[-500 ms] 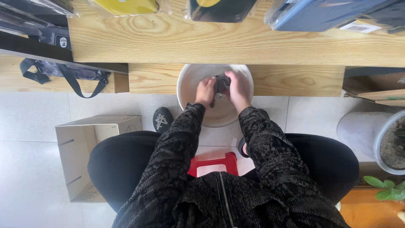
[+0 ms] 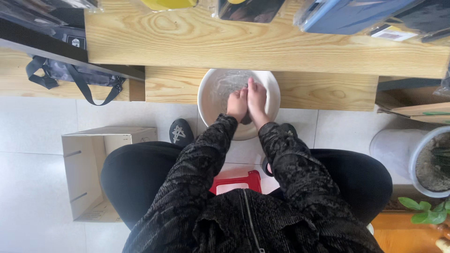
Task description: The person submerses a small grey cloth in a bowl of water, rubs the cloth together with both hands to wash it, and then wrings the water out of the cloth. The person then spreads the cloth flat to show the cleaned surface.
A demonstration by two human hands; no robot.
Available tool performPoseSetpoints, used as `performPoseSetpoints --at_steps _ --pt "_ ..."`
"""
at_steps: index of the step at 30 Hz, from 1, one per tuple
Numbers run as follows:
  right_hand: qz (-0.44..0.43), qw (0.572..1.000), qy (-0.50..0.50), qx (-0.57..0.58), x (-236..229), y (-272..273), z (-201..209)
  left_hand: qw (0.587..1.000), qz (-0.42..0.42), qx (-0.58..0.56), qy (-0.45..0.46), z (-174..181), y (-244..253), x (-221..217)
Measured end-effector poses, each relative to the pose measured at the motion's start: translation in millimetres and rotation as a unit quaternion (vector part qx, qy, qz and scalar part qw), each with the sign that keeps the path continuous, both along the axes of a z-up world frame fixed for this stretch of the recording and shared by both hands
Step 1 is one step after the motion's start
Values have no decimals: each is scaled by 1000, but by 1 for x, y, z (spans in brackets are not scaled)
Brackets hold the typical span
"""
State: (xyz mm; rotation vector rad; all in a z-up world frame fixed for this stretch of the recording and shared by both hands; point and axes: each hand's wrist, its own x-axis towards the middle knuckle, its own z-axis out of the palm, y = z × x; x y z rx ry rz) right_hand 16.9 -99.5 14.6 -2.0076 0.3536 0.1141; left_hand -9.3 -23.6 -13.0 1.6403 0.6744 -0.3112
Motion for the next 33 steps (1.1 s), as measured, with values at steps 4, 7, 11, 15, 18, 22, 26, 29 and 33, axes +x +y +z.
performPoseSetpoints --at_steps 4,7,11,15,18,22,26,29,33 --pt "7 993 111 34 -21 24 -5 998 56 21 -5 32 22 8" --pt "17 998 56 -31 -17 9 -26 999 37 8 19 27 10 -11" --pt "-13 997 79 -12 -13 7 -23 999 19 -13 28 -35 16 8" --pt "-2 996 87 21 -27 31 -23 998 57 -22 24 -1 36 11" --pt "6 999 29 -44 -3 12 -1 996 60 -65 32 -109 20 18" --pt "-23 999 3 -46 -20 11 -14 996 40 -64 48 -14 14 1" --pt "50 995 76 28 -37 9 -19 998 56 7 15 -7 39 16" --pt "71 989 -15 -131 -27 -11 22 992 -16 128 7 6 58 31" --pt "81 927 -209 -302 -21 -20 40 955 -109 274 20 48 68 25"
